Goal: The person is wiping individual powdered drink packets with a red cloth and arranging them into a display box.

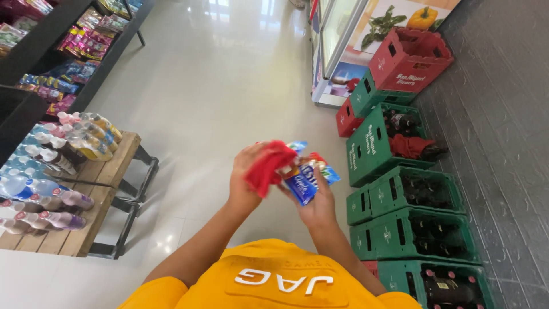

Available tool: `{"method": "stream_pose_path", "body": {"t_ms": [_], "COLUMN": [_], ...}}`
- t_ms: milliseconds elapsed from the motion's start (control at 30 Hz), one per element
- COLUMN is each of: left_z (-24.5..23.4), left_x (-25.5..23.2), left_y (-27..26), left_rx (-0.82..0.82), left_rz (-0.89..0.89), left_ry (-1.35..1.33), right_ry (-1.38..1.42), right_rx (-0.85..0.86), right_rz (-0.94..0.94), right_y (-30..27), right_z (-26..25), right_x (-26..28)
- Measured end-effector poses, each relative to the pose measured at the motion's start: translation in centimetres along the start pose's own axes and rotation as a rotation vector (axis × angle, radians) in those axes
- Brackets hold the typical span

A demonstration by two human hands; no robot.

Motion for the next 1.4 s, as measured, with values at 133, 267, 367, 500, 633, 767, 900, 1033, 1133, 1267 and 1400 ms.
{"method": "stream_pose_path", "body": {"t_ms": [133,267,367,500,633,767,900,1033,1133,1267,1400], "left_z": [6.8,5.9,3.5,-0.5,1.0,-7.4,-3.8,-6.8,-10.2,-12.9,-12.6], "left_x": [0.9,0.2,-0.3,1.8,10.2,2.6,-3.2,-1.7,-2.5,-5.7,-10.8], "left_y": [-2.7,-2.9,-4.0,-6.1,-14.3,-14.3,-13.5,-19.5,-26.2,-38.1,-48.7], "left_rx": [-0.203,-0.160,-0.173,-0.438,-1.268,-1.032,-0.509,-0.641,-0.828,-1.151,-1.263], "left_rz": [0.287,0.291,0.273,0.179,-0.583,-0.307,-0.388,-0.555,-0.673,-0.735,-0.743], "left_ry": [0.111,-0.177,-0.279,-0.735,-1.165,-0.522,0.399,0.607,0.650,0.161,0.230], "right_ry": [0.009,-0.050,-0.069,-0.192,-0.197,-0.171,-0.212,-0.293,-0.362,-0.407,-0.458], "right_rx": [-0.019,-0.006,0.034,0.112,0.051,0.107,0.223,0.366,0.483,0.596,0.618], "right_rz": [0.017,0.082,0.176,0.263,0.334,0.274,0.384,0.550,0.672,0.873,1.117], "right_y": [1.8,2.3,1.7,0.0,-1.1,-1.3,-2.9,-6.9,-11.0,-17.4,-21.3], "right_z": [-3.8,-2.7,1.5,10.0,14.7,16.4,15.6,14.9,13.3,10.9,7.3], "right_x": [-2.0,-1.7,-1.7,-2.9,-5.8,-9.5,-15.4,-21.4,-25.2,-30.3,-36.0]}}
Point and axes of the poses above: each hand's wrist, its own y-axis towards the middle knuckle, its own z-axis out of the palm, x = y × z, the point moved 6 cm from there along y, towards the middle knuckle, and after that the axes turned 5 degrees about x, right-handed, at the moved point
